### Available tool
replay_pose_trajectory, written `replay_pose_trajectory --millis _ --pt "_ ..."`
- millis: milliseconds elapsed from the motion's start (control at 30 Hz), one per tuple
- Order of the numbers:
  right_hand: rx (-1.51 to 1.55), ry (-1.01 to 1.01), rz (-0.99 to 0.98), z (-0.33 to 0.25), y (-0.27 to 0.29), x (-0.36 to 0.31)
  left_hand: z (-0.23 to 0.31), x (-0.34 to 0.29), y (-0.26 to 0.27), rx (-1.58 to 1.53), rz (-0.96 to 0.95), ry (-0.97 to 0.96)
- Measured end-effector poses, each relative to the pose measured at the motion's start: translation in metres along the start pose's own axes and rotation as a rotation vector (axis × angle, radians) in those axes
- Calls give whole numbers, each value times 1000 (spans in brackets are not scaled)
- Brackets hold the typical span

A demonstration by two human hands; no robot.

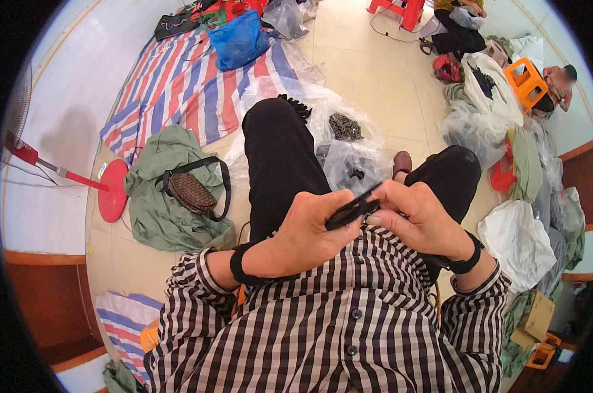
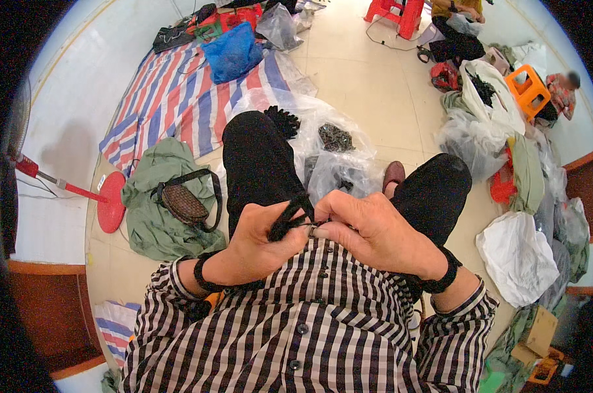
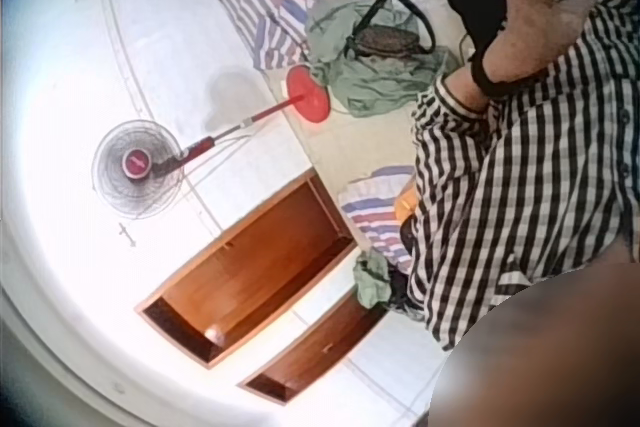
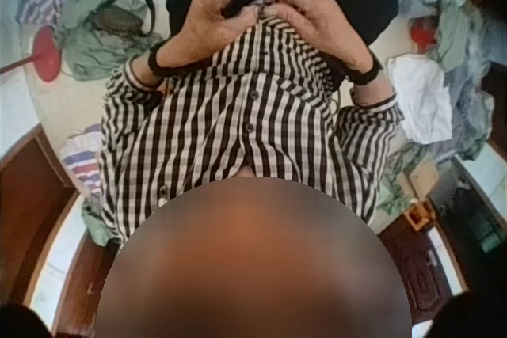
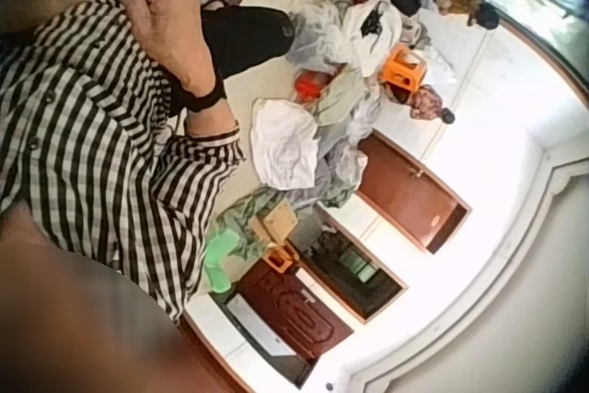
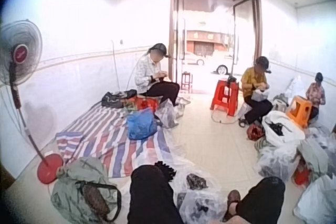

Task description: Manually attaching small buckles or clips to black shoe straps.

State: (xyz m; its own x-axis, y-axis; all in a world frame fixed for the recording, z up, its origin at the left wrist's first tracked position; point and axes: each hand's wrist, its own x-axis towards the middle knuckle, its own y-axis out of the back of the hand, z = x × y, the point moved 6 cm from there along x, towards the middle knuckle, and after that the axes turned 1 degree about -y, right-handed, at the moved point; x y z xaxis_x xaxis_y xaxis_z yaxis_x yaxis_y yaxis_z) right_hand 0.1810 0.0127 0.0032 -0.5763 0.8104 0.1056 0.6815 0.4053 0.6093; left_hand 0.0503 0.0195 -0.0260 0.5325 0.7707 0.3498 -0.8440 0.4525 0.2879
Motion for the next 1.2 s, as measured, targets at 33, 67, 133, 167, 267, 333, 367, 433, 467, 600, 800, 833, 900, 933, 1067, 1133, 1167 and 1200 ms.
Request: replay_pose_trajectory --millis 33,67,133,167,267,333,367,433,467,600,800,833,900,933,1067,1133,1167,1200 --pt "22 2 4 1 0 0 -8 -1 -3 -150 -42 175" --pt "44 5 9 1 0 0 -15 -4 -6 -300 -84 349" --pt "77 2 8 4 -5 -1 -1 -4 -1 -304 -134 384" --pt "107 0 6 6 -7 -2 3 -5 -2 -308 -184 417" --pt "156 -68 -13 6 -6 -3 4 -2 -2 -155 -243 270" --pt "165 -16 -4 6 -5 -5 6 -2 -2 -217 -226 261" --pt "151 -18 23 7 -4 -6 7 -1 -2 -281 -213 250" --pt "141 -18 50 6 -2 -10 5 3 1 -376 -190 369" --pt "76 -1 93 5 0 -12 0 2 2 -473 -166 490" --pt "-201 57 202 -4 -10 -15 -5 3 -6 -533 -176 433" --pt "-377 155 314 1 -11 -16 -5 5 -8 -505 -163 453" --pt "-401 184 312 1 -11 -16 -5 5 -7 -498 -167 454" --pt "-404 212 325 1 -13 -17 -3 6 -4 -506 -185 461" --pt "-412 242 342 -1 -13 -19 -2 6 -4 -512 -206 464" --pt "-448 228 307 -2 -12 -20 -3 5 -2 -559 -215 483" --pt "-442 232 290 -2 -13 -20 -4 3 -2 -561 -270 507" --pt "-439 232 291 -2 -13 -20 -4 2 -2 -560 -269 510" --pt "-389 233 297 -2 -12 -20 -4 2 -2 -568 -269 502"
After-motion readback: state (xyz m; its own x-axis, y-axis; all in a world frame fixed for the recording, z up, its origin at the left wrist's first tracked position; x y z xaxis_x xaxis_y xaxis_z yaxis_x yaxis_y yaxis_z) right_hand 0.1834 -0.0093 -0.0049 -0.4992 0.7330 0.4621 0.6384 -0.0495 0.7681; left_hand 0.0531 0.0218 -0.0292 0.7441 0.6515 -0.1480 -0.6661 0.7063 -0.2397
